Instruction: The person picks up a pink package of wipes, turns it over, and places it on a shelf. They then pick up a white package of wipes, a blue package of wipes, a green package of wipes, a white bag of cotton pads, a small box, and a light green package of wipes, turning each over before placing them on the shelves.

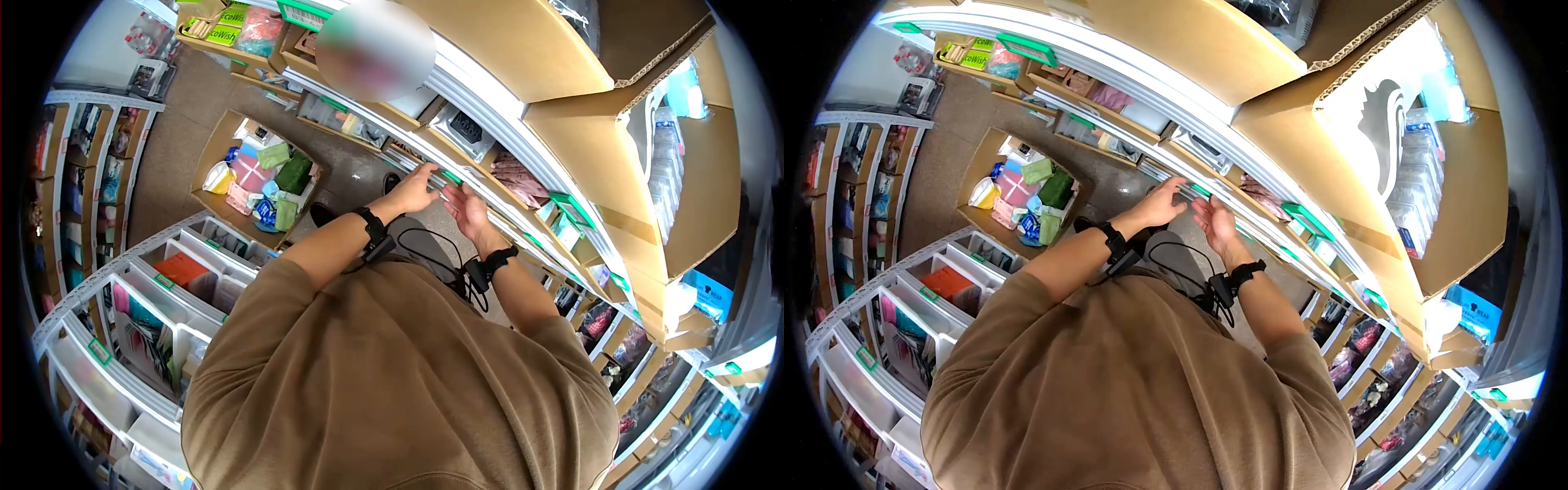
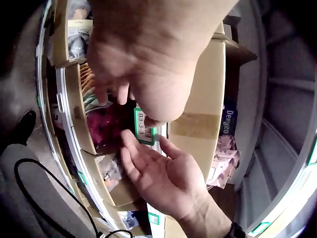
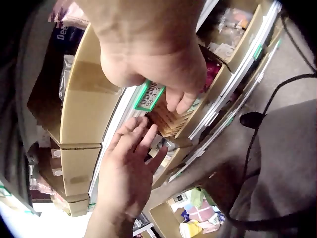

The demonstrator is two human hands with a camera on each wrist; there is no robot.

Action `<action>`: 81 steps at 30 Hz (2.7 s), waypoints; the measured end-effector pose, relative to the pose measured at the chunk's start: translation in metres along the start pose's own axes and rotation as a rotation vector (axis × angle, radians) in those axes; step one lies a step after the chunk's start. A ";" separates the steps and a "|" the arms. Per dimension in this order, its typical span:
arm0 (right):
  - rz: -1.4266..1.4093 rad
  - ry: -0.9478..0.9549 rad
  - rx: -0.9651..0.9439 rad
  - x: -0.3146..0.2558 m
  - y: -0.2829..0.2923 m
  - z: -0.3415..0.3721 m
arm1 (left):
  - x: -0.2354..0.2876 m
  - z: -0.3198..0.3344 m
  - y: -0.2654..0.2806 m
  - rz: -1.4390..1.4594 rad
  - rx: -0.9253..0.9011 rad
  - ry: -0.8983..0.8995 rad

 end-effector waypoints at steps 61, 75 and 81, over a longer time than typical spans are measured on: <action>2.535 0.673 -0.589 0.179 -0.473 -0.311 | -0.608 0.077 0.367 0.445 0.938 0.964; 2.354 0.360 -0.743 0.159 -0.420 -0.270 | -0.429 0.153 0.372 -0.292 0.983 0.289; 1.980 0.342 -0.861 0.104 -0.423 -0.190 | -0.314 0.272 0.389 0.146 0.937 0.406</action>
Point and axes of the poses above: each hand's wrist, its own z-axis away from the middle knuckle, its own y-axis out of the back of the hand, x = y × z, the point moved 6 cm from there along -z, towards the middle knuckle, and after that the axes turned 15 degrees about z, right-handed, at the moved point
